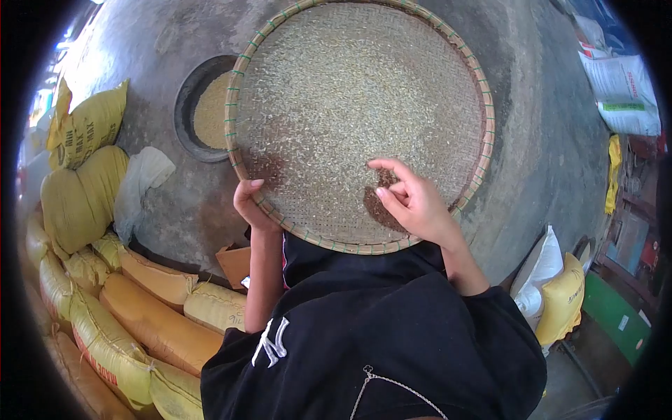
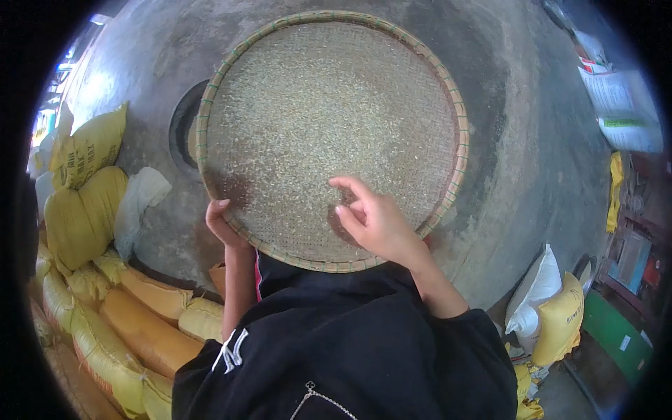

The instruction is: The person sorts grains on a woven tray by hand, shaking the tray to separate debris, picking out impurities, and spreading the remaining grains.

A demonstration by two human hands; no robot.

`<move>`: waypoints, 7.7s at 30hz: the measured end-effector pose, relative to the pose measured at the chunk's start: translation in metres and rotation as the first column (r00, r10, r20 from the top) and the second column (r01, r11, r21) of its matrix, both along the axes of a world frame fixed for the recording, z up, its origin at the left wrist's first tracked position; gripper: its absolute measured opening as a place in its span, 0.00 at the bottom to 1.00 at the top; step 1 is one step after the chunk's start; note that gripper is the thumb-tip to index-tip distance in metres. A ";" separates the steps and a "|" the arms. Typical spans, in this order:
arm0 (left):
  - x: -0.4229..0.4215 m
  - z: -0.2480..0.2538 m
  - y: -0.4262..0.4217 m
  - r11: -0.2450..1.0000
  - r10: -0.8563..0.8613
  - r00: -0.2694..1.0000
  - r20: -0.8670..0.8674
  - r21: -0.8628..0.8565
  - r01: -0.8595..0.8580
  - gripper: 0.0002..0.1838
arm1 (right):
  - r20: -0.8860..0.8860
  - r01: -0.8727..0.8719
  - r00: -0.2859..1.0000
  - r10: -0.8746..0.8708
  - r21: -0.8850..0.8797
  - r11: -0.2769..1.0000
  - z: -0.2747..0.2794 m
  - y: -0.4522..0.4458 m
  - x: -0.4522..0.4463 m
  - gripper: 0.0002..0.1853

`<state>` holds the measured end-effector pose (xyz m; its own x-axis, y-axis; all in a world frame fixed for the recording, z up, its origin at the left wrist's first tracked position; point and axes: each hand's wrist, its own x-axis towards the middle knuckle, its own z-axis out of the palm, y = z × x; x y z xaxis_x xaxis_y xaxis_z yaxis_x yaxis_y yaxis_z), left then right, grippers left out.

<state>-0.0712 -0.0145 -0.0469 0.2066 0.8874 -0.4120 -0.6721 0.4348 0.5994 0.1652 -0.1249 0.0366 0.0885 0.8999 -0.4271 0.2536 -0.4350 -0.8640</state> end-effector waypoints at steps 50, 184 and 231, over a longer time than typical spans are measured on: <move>-0.006 -0.016 0.006 0.989 -0.112 0.970 0.215 0.115 0.089 0.39 | 0.471 0.238 0.799 -0.374 0.323 0.916 -0.028 0.049 0.025 0.04; -0.002 -0.010 0.006 0.986 -0.148 0.955 0.257 0.114 0.122 0.37 | 0.321 0.340 0.861 -0.395 0.215 0.916 -0.023 0.026 0.034 0.05; -0.005 -0.015 0.010 0.992 -0.117 0.976 0.184 0.059 0.107 0.39 | 0.085 0.575 0.790 -0.607 0.240 0.782 -0.029 0.025 0.056 0.07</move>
